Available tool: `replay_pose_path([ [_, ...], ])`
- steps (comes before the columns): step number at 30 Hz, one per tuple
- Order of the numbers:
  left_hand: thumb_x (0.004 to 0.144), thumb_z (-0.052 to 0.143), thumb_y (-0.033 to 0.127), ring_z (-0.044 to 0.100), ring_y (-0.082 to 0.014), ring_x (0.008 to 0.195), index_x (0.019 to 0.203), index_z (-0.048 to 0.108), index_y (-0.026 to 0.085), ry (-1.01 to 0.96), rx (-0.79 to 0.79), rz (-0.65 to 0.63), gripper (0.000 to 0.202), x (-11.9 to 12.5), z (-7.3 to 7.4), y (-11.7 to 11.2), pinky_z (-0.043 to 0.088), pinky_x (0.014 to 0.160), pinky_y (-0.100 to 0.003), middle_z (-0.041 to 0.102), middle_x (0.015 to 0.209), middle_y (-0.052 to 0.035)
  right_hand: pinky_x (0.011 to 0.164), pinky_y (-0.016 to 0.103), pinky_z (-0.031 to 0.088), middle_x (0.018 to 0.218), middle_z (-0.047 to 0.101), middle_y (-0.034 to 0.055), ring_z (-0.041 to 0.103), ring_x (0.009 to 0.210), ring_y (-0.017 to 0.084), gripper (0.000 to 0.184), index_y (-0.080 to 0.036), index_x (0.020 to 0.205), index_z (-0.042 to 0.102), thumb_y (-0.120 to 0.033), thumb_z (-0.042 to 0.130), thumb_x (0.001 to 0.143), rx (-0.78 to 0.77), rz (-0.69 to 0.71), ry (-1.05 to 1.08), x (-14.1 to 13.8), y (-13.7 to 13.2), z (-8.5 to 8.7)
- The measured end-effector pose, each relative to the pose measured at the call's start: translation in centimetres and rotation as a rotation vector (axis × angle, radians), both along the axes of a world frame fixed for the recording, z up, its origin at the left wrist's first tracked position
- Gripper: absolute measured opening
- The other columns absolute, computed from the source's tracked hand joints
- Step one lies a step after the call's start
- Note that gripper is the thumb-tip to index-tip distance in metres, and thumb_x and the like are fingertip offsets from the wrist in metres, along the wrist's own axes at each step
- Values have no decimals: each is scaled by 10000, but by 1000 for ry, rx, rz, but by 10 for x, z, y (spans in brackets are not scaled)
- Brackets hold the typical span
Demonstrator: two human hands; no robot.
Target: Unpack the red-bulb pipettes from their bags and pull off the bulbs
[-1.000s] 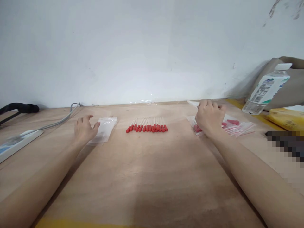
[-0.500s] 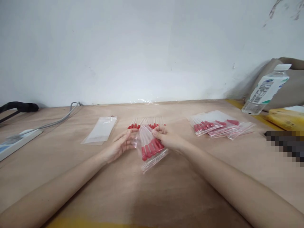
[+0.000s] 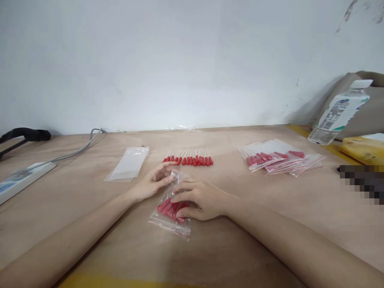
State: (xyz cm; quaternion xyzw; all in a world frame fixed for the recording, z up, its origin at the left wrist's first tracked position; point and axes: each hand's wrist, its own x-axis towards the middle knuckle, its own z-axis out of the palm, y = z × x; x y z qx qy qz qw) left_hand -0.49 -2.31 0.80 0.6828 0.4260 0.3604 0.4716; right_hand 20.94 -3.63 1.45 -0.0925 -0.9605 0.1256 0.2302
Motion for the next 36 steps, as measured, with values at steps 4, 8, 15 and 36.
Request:
replay_pose_path([
  [4, 771, 541, 349, 526, -139, 825, 1065, 482, 169, 10, 88, 287, 350, -3, -10, 7, 420, 734, -274, 551, 951, -48, 787, 340, 405, 997, 595, 97, 529, 913, 200, 390, -180, 1039, 588, -475, 425, 842, 112, -192, -165, -2, -3, -2],
  [8, 766, 548, 368, 525, -141, 825, 1011, 510, 160, 73, 161, 257, 323, -6, -13, 7, 418, 743, -275, 549, 921, -46, 601, 304, 364, 785, 627, 121, 556, 704, 210, 471, -135, 847, 619, -536, 371, 836, 223, -614, -275, 0, -4, -4],
  [15, 697, 552, 543, 469, -151, 621, 715, 589, 181, 499, 285, 369, 365, -2, -13, -6, 364, 586, -272, 513, 618, 3, 590, 248, 349, 818, 597, 47, 537, 708, 144, 264, -183, 929, 589, -383, 437, 850, 11, -582, -39, 6, 2, -10],
  [36, 759, 508, 454, 438, -115, 572, 604, 531, 167, 423, 131, 27, 327, 11, -12, -7, 367, 602, -246, 458, 558, 36, 713, 297, 383, 899, 552, 62, 475, 824, 167, 234, -215, 973, 609, -157, 436, 828, 58, -388, 138, -9, 7, -12],
])
